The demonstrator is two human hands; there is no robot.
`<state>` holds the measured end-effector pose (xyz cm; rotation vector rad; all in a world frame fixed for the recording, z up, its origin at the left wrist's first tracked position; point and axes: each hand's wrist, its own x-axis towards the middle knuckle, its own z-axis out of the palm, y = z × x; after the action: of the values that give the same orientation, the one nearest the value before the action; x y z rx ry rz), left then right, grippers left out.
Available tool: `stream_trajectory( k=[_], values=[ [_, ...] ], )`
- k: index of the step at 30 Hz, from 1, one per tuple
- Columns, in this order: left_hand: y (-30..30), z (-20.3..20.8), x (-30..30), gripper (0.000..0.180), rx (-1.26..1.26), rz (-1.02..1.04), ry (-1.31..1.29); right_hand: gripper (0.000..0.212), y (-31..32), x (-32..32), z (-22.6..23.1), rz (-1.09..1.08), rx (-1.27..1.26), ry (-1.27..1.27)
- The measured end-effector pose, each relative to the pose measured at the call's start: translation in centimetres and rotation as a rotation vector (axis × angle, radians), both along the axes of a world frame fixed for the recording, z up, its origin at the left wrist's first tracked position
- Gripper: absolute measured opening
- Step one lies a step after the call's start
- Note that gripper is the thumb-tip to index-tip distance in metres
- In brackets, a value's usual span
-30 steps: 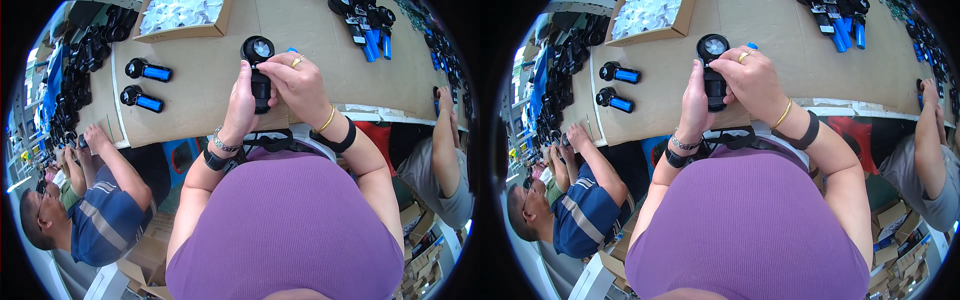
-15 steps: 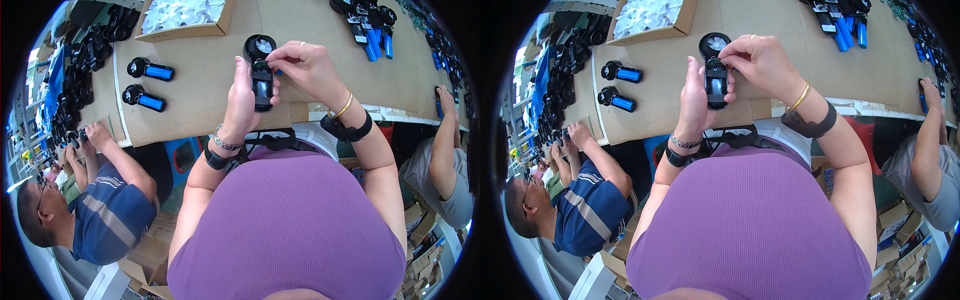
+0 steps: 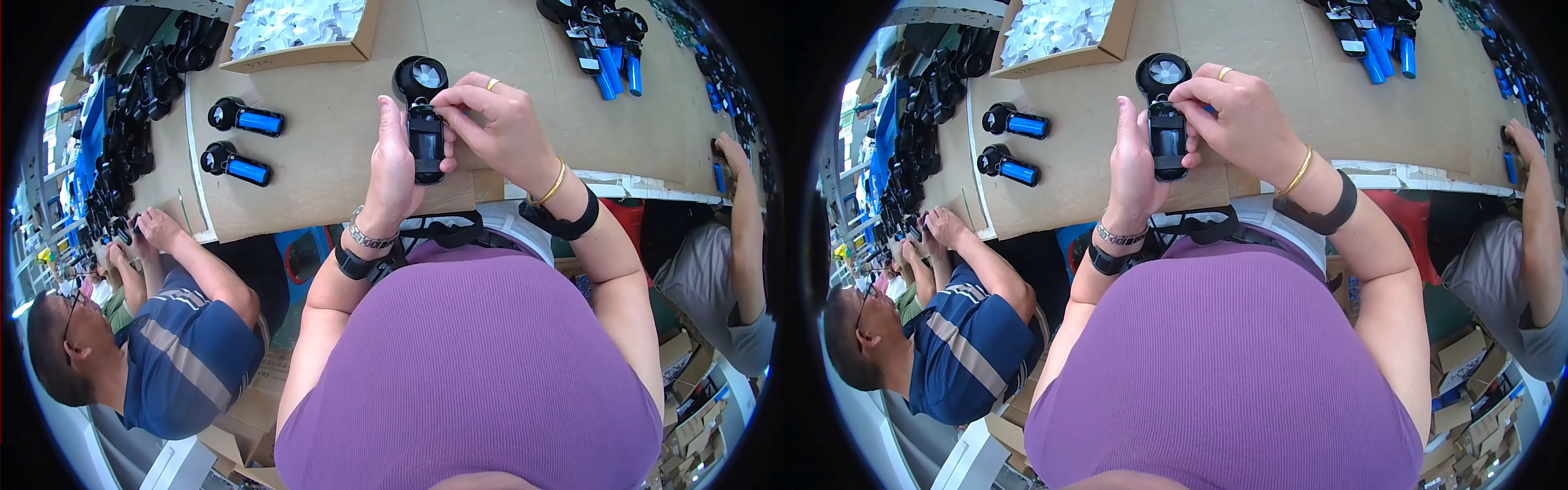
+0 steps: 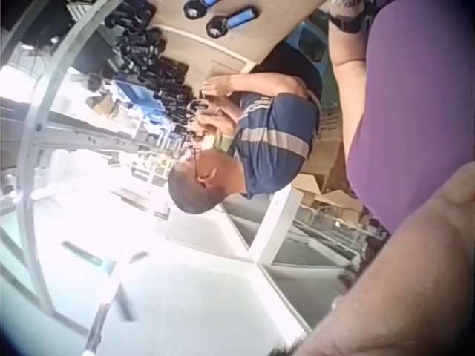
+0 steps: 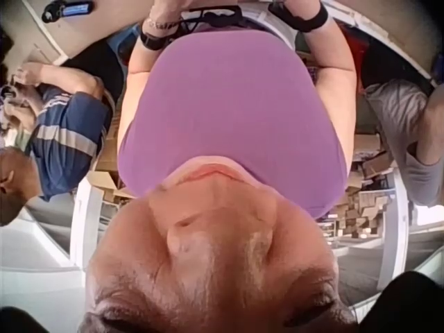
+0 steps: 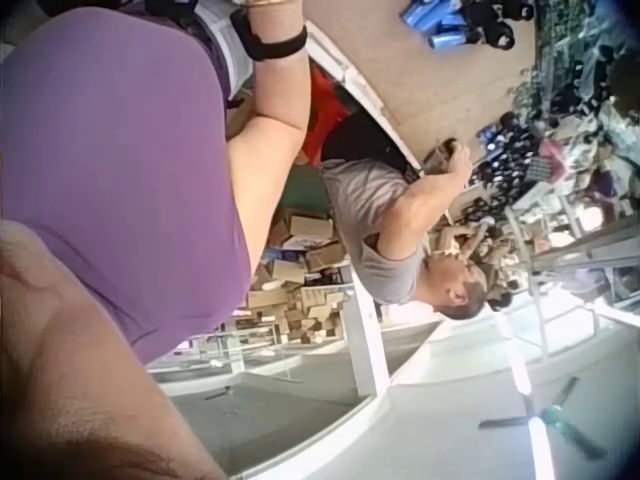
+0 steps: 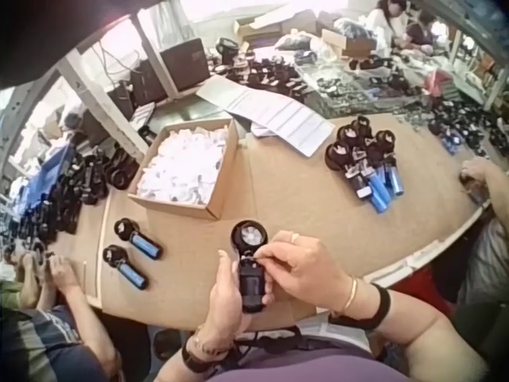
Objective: The person peels a white sticker from a sheet, presses it into the battery compartment of a handheld fan, and inserts a blue battery. They then peel another sticker and press it over the battery and wires to secure them inside the fan.
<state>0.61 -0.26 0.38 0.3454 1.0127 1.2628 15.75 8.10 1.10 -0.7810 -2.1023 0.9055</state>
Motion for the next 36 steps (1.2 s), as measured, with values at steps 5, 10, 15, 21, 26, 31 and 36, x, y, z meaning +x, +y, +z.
stream_trajectory(
  k=[5,10,15,21,26,31,36],
  values=[
    [-0.14,-0.06,-0.03,0.07,0.025,-0.024,0.031,0.009,-0.53,-0.28,-0.41,-0.015,0.074,-0.005],
    [-0.21,-0.08,0.08,0.07,0.011,-0.005,0.028,0.009,-0.64,-0.3,-0.44,-0.02,0.081,0.034],
    [-0.23,-0.06,0.12,0.071,0.015,-0.014,0.038,0.009,-0.81,-0.3,-0.54,-0.005,0.093,0.018],
    [-0.26,0.25,0.19,0.071,0.016,-0.003,0.036,0.009,-0.67,-0.18,-0.4,0.004,0.084,0.004],
    [-0.38,-0.16,0.16,0.071,0.021,-0.01,0.035,0.009,-0.82,-0.04,-0.51,0.006,0.115,0.014],
    [-0.39,-0.02,0.24,0.07,0.038,-0.013,0.044,0.01,-1.02,-0.05,-0.52,-0.016,0.144,0.035],
    [-0.45,-0.42,0.11,0.06,0.077,-0.038,0.079,0.01,-1.05,-0.37,-0.18,-0.024,0.188,-0.012]
  ],
)
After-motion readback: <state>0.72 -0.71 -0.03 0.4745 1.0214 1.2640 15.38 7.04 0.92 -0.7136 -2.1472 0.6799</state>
